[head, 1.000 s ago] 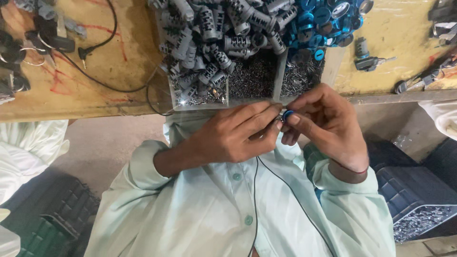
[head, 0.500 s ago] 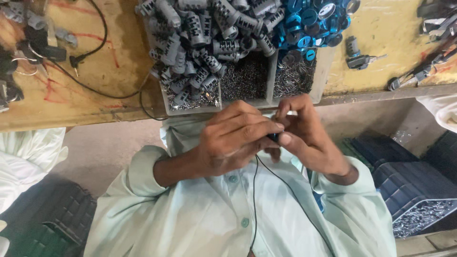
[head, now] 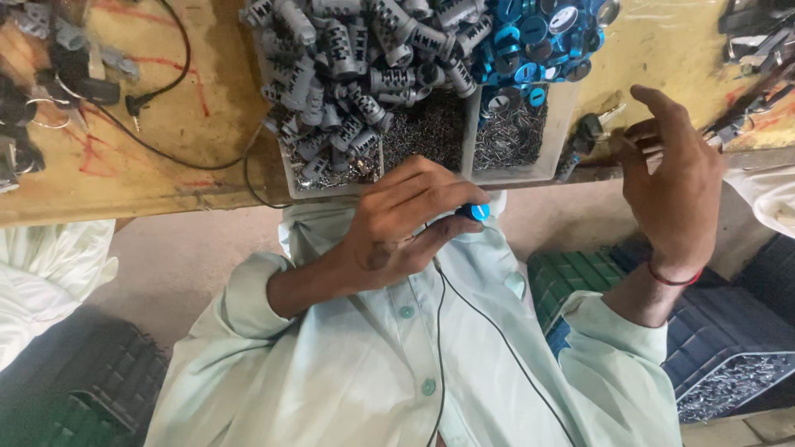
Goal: The person sits at a workbench assembling small lock components by hand. They pick grey cylindrical lock bodies and blue caps from a compartmented tray, insert small metal pins and springs into the bodies, press the parts together, and place finished assemblies back into the tray, repeating the cycle.
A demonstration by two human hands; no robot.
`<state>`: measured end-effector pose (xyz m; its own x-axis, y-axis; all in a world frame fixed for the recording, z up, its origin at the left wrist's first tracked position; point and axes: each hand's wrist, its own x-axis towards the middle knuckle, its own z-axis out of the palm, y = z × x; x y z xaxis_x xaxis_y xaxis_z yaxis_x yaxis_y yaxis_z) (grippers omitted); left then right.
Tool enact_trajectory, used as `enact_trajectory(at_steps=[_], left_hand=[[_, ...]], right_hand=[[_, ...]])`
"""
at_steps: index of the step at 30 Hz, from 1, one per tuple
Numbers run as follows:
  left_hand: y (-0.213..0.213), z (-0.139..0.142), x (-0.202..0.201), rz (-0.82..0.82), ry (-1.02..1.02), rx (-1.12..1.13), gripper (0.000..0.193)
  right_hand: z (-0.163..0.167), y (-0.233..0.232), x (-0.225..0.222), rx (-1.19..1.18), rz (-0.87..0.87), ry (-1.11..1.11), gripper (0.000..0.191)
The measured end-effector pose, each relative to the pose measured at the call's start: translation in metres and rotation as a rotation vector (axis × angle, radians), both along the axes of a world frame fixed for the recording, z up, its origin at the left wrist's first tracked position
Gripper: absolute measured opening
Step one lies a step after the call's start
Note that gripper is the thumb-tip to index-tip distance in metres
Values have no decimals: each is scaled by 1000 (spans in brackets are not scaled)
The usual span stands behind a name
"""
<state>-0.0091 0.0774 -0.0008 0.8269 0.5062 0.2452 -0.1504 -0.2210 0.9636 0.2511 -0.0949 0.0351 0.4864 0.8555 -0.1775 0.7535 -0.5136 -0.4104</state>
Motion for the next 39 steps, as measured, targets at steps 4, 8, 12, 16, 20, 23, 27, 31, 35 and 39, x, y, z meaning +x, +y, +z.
enact_trajectory(at_steps=[4, 8, 12, 16, 20, 23, 27, 31, 35, 39], left_hand=[[1, 0, -2, 9, 32, -14, 40], [2, 1, 0, -23, 36, -4, 37], [1, 3, 1, -30, 50, -2, 38], [0, 4, 2, -49, 47, -12, 38], [0, 3, 1, -57, 49, -29, 37], [-2, 2, -1, -34, 39, -31, 38], [-9, 2, 0, -17, 33, 32, 40], [-14, 3, -1, -37, 33, 81, 41], [-16, 0, -12, 26, 45, 130, 43], [-20, -5, -14, 49, 87, -92, 35]], right_hand=[[5, 6, -11, 93, 35, 29, 29], [1, 12, -19, 43, 136, -103, 32], [0, 10, -14, 105, -9, 6, 31], [-8, -5, 1, 49, 34, -41, 30], [-22, -17, 14, 191, -309, 391, 28], [-13, -14, 8, 262, -441, 676, 26], [7, -2, -49, 720, -575, 954, 29], [-10, -1, -109, 740, -288, 717, 42], [-30, -20, -110, 573, 50, 511, 57], [-10, -2, -106, 140, 196, 305, 70]])
